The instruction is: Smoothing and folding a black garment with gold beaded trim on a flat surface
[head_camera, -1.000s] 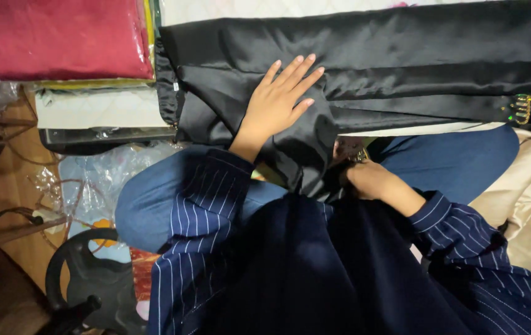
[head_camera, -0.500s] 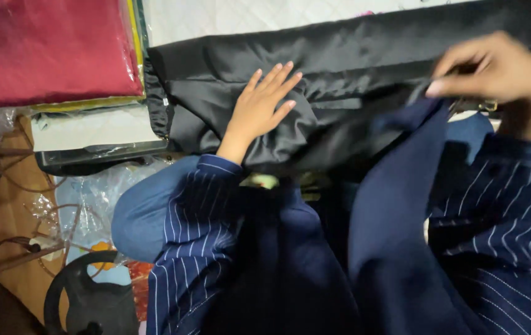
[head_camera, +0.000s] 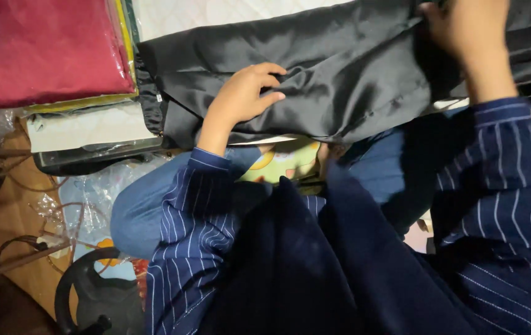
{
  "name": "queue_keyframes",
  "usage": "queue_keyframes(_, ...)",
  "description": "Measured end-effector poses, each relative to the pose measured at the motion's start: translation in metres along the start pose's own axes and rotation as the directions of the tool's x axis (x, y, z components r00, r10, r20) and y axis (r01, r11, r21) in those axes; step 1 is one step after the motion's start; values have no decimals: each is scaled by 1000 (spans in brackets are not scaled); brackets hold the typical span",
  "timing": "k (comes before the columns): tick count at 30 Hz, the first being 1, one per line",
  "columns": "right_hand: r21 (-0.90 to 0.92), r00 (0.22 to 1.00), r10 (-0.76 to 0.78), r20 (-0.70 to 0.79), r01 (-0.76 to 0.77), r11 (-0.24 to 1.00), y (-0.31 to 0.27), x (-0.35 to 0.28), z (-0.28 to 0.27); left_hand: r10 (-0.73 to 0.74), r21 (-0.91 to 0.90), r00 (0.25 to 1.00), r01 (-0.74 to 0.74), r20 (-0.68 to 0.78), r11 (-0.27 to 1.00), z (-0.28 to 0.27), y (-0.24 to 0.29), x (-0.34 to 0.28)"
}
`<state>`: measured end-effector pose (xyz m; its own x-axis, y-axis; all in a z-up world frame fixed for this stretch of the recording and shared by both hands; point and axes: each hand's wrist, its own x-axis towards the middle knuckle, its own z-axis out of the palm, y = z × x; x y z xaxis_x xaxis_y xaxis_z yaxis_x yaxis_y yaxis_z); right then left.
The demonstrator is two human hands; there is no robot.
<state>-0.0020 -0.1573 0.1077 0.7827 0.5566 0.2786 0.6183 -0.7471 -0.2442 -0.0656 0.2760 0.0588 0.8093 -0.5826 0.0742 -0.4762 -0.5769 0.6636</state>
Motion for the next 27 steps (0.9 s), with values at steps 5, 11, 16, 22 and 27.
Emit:
queue_keyframes(5, -60, 994, -107, -38, 105, 993, -72, 16, 19, -121, 272, 964, 185, -235, 944, -7, 44, 7)
queue_keyframes(11, -36, 998, -69, 2, 69, 997, -65, 0, 47, -200, 351, 910, 333, -364, 875, -2, 50, 29)
queue_keyframes(16, -97, 994, -4, -110, -7, 995, -39, -3, 51, -2, 315, 937, 120, -350, 941, 9, 27, 42)
queue_keyframes(22, -163, 963, -6, -268, -39, 986, -16, 14, 60, -293, 273, 920, 361, -259, 892, 11, 9, 74)
queue_keyframes(27, -200, 920, 110, -377, -197, 960, -14, 15, 61, -57, 636, 874, 395, -483, 663, 29, -8, 91)
